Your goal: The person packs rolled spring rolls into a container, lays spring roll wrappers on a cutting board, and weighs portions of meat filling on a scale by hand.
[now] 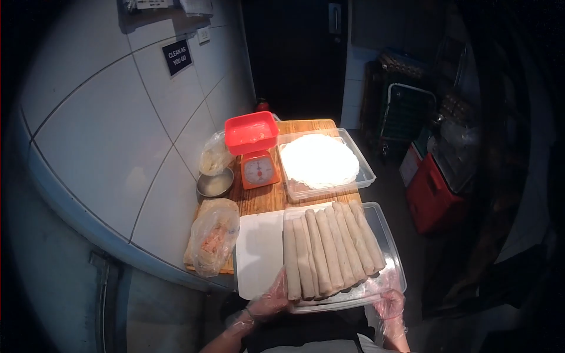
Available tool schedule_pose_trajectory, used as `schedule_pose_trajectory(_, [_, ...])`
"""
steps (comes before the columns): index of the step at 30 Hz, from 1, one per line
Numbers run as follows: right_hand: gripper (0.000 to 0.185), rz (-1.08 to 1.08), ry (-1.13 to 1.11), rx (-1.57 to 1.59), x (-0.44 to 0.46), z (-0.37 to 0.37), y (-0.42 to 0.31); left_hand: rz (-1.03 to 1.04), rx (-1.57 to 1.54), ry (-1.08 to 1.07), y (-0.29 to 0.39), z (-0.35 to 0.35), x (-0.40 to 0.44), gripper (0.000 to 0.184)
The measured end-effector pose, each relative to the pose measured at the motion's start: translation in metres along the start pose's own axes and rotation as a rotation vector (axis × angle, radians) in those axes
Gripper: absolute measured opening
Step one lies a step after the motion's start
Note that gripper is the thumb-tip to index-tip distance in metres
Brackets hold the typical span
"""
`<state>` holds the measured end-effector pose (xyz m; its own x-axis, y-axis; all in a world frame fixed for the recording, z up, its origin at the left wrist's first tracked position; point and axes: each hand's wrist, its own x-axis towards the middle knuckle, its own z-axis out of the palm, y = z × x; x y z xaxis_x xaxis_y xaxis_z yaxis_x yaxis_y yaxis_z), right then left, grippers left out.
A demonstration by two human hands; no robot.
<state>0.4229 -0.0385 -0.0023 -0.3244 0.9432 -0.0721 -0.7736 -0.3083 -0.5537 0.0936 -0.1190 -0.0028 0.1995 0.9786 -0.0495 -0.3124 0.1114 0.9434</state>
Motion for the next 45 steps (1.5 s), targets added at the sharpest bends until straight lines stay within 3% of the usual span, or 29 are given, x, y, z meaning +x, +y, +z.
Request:
schedule_pose_trajectory(1, [0.096,0.037,-0.001,0.067,-0.003,0.001,0.000,-0.021,-0.045,0.002,0.003,-0.005,0.000,0.090])
schedule_pose_trajectory(4, [0.099,0.060,0.031,0.011,-0.002,0.004,-0.009,-0.450,0.171,-0.183,0.078,-0.028,-0.002,0.063])
schedule_pose_trajectory(6, [0.097,0.055,-0.035,-0.086,0.007,-0.001,-0.014,-0.489,0.602,-0.019,0.124,-0.028,0.006,0.037])
schedule_pose_trajectory(8, [0.097,0.081,0.057,0.028,0.012,-0.007,-0.010,-0.304,0.604,0.209,0.139,-0.043,0.027,0.029])
schedule_pose_trajectory(12, [0.097,0.090,-0.023,0.034,0.019,-0.009,-0.012,0.156,1.032,0.138,0.182,-0.033,0.132,0.025])
schedule_pose_trajectory(14, [0.097,0.106,-0.057,0.057,0.022,-0.015,-0.011,0.211,1.268,0.082,0.185,-0.021,0.194,0.025])
schedule_pose_trajectory(16, [0.097,0.114,-0.062,0.046,0.022,-0.017,-0.011,0.324,1.290,-0.031,0.151,-0.040,0.265,0.028])
schedule_pose_trajectory(21, [0.094,0.152,-0.068,-0.003,0.020,-0.023,-0.011,0.105,1.466,0.071,0.098,-0.074,0.371,0.023])
schedule_pose_trajectory(23, [0.092,0.163,-0.074,0.020,0.018,-0.028,-0.010,0.156,1.373,0.135,0.084,-0.095,0.392,0.022])
schedule_pose_trajectory(24, [0.091,0.174,-0.078,0.034,0.019,-0.027,-0.009,0.175,1.327,0.168,0.085,-0.098,0.393,0.023])
schedule_pose_trajectory(25, [0.090,0.183,-0.075,-0.012,0.018,-0.025,-0.012,0.062,1.146,0.172,0.087,-0.102,0.396,0.023])
schedule_pose_trajectory(28, [0.091,0.236,-0.080,-0.023,0.022,-0.022,-0.016,-0.080,1.153,0.156,0.101,-0.095,0.394,0.042])
schedule_pose_trajectory(34, [0.092,0.235,-0.091,-0.051,0.024,-0.021,-0.016,-0.130,1.479,-0.043,0.122,-0.084,0.387,0.065])
schedule_pose_trajectory(40, [0.093,0.224,-0.100,-0.130,0.027,-0.011,-0.019,-0.237,1.082,0.035,0.116,-0.107,0.394,0.056])
schedule_pose_trajectory(41, [0.093,0.222,-0.097,-0.147,0.027,-0.011,-0.019,-0.204,1.091,0.068,0.114,-0.108,0.393,0.048])
schedule_pose_trajectory(45, [0.094,0.219,-0.100,-0.195,0.027,-0.009,-0.020,-0.235,1.199,0.193,0.109,-0.105,0.395,0.047])
